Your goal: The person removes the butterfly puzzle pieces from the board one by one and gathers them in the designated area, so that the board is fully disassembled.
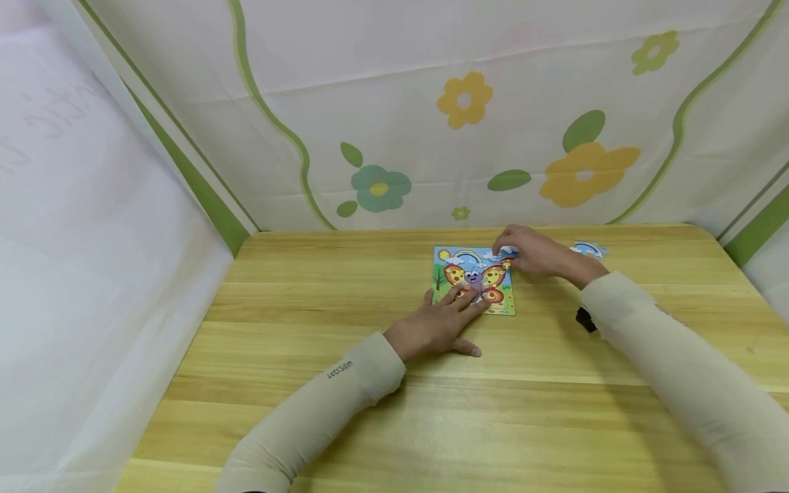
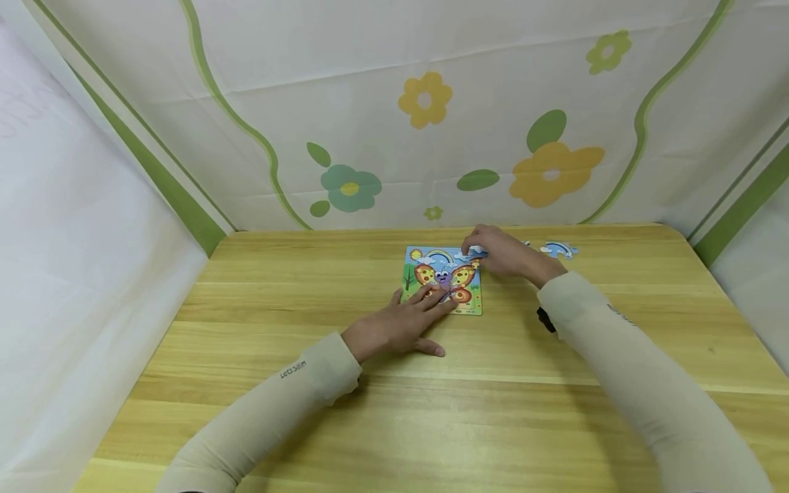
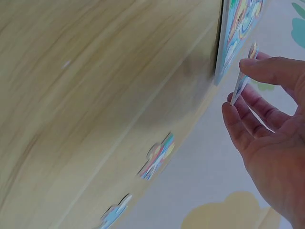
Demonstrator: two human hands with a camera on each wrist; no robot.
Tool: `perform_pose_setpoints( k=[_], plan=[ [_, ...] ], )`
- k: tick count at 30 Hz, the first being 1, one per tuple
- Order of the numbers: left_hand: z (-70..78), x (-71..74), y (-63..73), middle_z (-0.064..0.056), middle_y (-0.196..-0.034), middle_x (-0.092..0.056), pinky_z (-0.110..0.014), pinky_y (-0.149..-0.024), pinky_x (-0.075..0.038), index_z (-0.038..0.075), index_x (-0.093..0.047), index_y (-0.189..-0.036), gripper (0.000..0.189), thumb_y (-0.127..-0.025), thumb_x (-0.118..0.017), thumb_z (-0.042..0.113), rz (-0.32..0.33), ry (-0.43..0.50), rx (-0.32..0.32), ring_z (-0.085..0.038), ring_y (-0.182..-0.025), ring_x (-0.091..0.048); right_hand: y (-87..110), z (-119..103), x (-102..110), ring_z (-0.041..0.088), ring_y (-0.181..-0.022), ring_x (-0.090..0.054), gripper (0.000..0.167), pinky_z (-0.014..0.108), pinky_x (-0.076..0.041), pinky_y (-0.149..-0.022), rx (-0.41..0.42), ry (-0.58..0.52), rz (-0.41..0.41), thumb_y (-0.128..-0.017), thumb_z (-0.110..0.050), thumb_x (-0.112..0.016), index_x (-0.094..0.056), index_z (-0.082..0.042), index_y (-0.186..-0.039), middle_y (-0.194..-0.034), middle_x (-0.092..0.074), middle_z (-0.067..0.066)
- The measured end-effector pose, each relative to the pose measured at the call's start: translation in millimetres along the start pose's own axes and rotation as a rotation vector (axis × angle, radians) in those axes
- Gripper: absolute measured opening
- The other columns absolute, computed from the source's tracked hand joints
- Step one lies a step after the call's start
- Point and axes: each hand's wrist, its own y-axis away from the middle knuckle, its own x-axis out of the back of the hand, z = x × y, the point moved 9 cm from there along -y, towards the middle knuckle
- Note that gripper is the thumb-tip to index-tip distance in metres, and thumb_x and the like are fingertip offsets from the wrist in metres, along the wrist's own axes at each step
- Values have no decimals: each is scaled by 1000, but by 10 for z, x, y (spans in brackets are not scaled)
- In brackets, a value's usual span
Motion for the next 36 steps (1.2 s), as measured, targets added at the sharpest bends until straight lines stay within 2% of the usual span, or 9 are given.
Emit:
perform_pose_setpoints(
  k=[9,20,26,32,36],
  plan=[
    [6,9,8,4,-179,-1,-67,-127,-17,34,-10,-170,90,-99,-53,66,7,4,-6,-24,-166,-5,205,207,103,47,-124,-58,34,65,-48,-105,-37,-9,24,-88,13,-63,-72,1,-119,-129,-65,26],
    [4,3,9,5,-179,-1,-67,-127,-17,34,-10,-170,90,-98,-54,68,12,2,-3,-23,-166,-5,421,455,232,48,-118,-60,52,64,-50,-100,-87,20,50,-87,13,-65,-56,14,-138,-130,-61,32],
    [16,10,18,4,-179,-2,-68,-127,-16,32,-11,-170,90,-99,-54,65,6,1,-6,-24,-166,-5,592,654,326,52,-122,-56,54,66,-48,-100,-125,59,59,-85,13,-64,-55,17,-138,-135,-56,37],
    [29,17,30,3,-179,-3,-68,-128,-15,30,-9,-171,89,-100,-53,64,1,-17,-10,-26,-166,-5,789,889,405,49,-113,-60,51,63,-51,-93,-157,58,64,-85,14,-63,-55,18,-136,-130,-57,36],
    [18,11,26,5,-179,-2,-67,-128,-15,32,-10,-170,90,-99,-52,66,8,-11,-6,-24,-166,-5,915,1044,449,50,-114,-59,54,64,-51,-93,-203,53,59,-84,17,-59,-53,18,-138,-133,-55,37]
  ],
)
